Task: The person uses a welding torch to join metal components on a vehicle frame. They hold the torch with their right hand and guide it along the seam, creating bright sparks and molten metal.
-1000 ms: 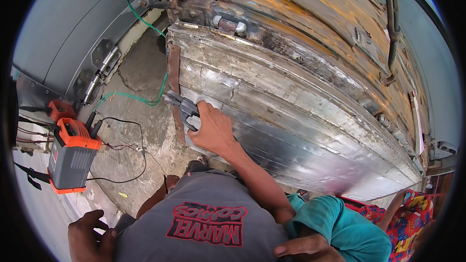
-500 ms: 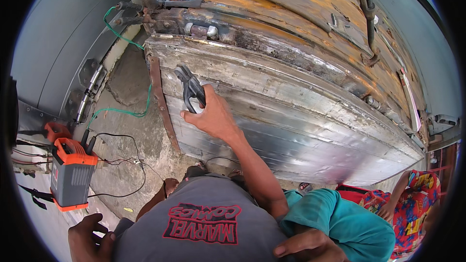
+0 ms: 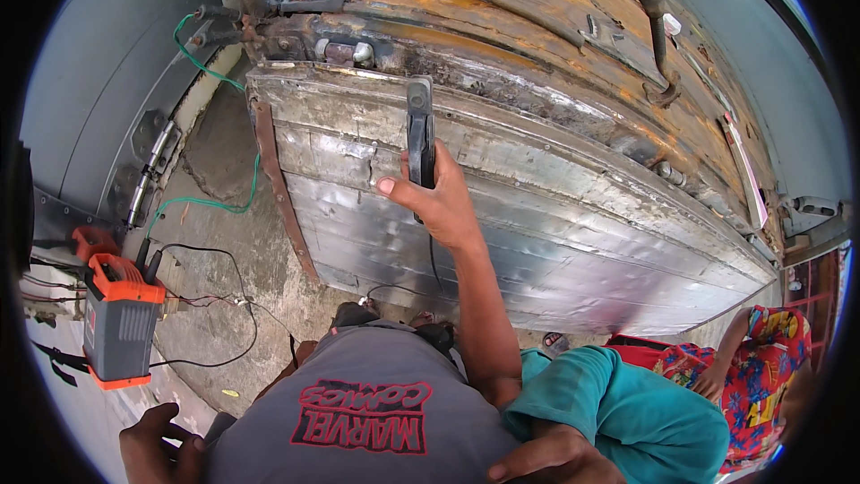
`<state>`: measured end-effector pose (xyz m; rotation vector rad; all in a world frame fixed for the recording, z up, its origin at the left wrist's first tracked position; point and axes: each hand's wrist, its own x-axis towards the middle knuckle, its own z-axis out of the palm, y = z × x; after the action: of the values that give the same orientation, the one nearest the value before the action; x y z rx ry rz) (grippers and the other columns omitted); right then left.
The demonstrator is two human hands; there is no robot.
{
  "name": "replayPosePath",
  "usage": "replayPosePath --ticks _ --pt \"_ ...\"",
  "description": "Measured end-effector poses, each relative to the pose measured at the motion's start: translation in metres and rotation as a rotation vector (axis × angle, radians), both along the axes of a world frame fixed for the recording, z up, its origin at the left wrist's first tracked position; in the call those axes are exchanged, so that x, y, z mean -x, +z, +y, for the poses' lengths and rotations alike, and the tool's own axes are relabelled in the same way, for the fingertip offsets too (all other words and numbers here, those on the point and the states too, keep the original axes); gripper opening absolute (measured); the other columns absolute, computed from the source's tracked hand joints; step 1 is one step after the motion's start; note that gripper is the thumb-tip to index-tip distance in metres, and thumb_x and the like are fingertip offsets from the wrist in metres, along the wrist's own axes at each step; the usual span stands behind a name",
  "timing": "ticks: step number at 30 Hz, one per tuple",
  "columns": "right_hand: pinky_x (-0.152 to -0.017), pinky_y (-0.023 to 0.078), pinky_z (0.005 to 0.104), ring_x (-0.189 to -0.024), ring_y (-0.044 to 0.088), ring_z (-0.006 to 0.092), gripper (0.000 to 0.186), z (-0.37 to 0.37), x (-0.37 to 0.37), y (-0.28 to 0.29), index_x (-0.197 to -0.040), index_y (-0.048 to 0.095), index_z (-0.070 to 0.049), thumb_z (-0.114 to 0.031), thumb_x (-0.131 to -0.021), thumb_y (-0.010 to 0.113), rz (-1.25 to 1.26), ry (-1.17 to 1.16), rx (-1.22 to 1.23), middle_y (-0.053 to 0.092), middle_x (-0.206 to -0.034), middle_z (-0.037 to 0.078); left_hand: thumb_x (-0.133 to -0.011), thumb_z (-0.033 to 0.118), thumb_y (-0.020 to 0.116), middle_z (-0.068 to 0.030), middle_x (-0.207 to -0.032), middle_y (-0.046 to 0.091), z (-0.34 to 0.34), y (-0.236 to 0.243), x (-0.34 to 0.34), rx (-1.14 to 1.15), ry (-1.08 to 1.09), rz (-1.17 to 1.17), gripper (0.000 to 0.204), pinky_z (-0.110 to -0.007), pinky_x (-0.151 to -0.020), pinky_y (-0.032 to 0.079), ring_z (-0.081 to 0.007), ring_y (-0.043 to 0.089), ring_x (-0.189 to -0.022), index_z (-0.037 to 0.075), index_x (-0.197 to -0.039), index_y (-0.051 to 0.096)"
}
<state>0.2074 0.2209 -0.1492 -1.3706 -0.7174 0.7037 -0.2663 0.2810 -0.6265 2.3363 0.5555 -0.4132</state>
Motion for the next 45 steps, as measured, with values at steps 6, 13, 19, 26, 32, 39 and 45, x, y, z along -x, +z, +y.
replayPosePath --ticks 6,13,19,26,32,39,45 --pt "-0.069 0.046 0.0263 -0.078 0.056 0.0079 0.064 -0.023 -0.010 0.020 -0.119 0.063 -0.004 -0.038 -0.078 0.097 -0.051 -0.193 -0.059 0.059 -0.089 -0.002 -0.102 0.028 0.071 -0.0042 -0.080 0.073 0.026 0.042 -0.032 0.786 1.101 -0.210 0.029 -0.031 -0.066 0.058 -0.0151 0.069 -0.072 0.000 -0.095 0.076" --pt "-0.068 0.048 0.0271 -0.075 0.057 0.0088 0.061 -0.044 -0.031 0.024 -0.118 0.062 -0.003 -0.039 -0.083 0.096 -0.115 -0.479 -0.057 0.060 -0.089 -0.001 -0.107 0.039 0.073 0.0006 -0.063 0.061 0.079 0.263 -0.205 0.457 0.596 -0.310 0.043 -0.032 -0.056 0.045 -0.0078 0.057 -0.057 0.000 -0.087 0.077" --pt "-0.066 0.050 0.0302 -0.071 0.058 0.0126 0.059 -0.060 -0.055 0.018 -0.115 0.063 -0.003 -0.044 -0.084 0.094 -0.118 -0.625 -0.043 0.060 -0.089 0.002 -0.108 0.033 0.073 0.0026 -0.064 0.056 0.083 0.415 -0.308 0.359 0.164 -0.529 0.039 -0.033 -0.056 0.041 -0.0051 0.049 -0.061 0.001 -0.085 0.072" --pt "-0.066 0.048 0.0291 -0.067 0.057 0.0119 0.052 -0.081 -0.079 0.014 -0.111 0.065 -0.004 -0.041 -0.087 0.092 -0.089 -0.778 -0.082 0.060 -0.083 0.001 -0.106 0.029 0.073 -0.0082 -0.066 0.059 0.058 0.524 -0.383 0.271 -0.260 -0.762 0.030 -0.038 -0.057 0.044 -0.0143 0.054 -0.059 0.001 -0.095 0.075" --pt "-0.064 0.047 0.0283 -0.068 0.057 0.0109 0.050 -0.095 -0.091 0.010 -0.108 0.066 -0.005 -0.041 -0.087 0.092 -0.074 -0.822 -0.099 0.059 -0.080 0.000 -0.105 0.024 0.071 -0.0140 -0.074 0.068 0.040 0.536 -0.419 0.245 -0.418 -0.810 0.024 -0.044 -0.061 0.049 -0.0275 0.062 -0.062 0.002 -0.099 0.075" --pt "-0.062 0.047 0.0281 -0.066 0.056 0.0108 0.053 -0.102 -0.091 0.021 -0.106 0.064 -0.005 -0.044 -0.085 0.094 -0.135 -0.803 0.063 0.058 -0.081 0.000 -0.104 0.022 0.069 -0.0188 -0.081 0.071 0.007 0.515 -0.433 0.312 -0.485 -0.860 0.020 -0.050 -0.067 0.051 -0.0427 0.067 -0.072 0.003 -0.100 0.074" --pt "-0.061 0.046 0.0285 -0.066 0.055 0.0104 0.052 -0.103 -0.091 0.031 -0.097 0.060 -0.008 -0.046 -0.085 0.093 -0.219 -0.747 0.198 0.056 -0.078 -0.001 -0.105 0.025 0.068 -0.0203 -0.081 0.070 -0.013 0.469 -0.407 0.438 -0.468 -0.704 0.024 -0.051 -0.069 0.052 -0.0433 0.066 -0.073 0.002 -0.103 0.075"
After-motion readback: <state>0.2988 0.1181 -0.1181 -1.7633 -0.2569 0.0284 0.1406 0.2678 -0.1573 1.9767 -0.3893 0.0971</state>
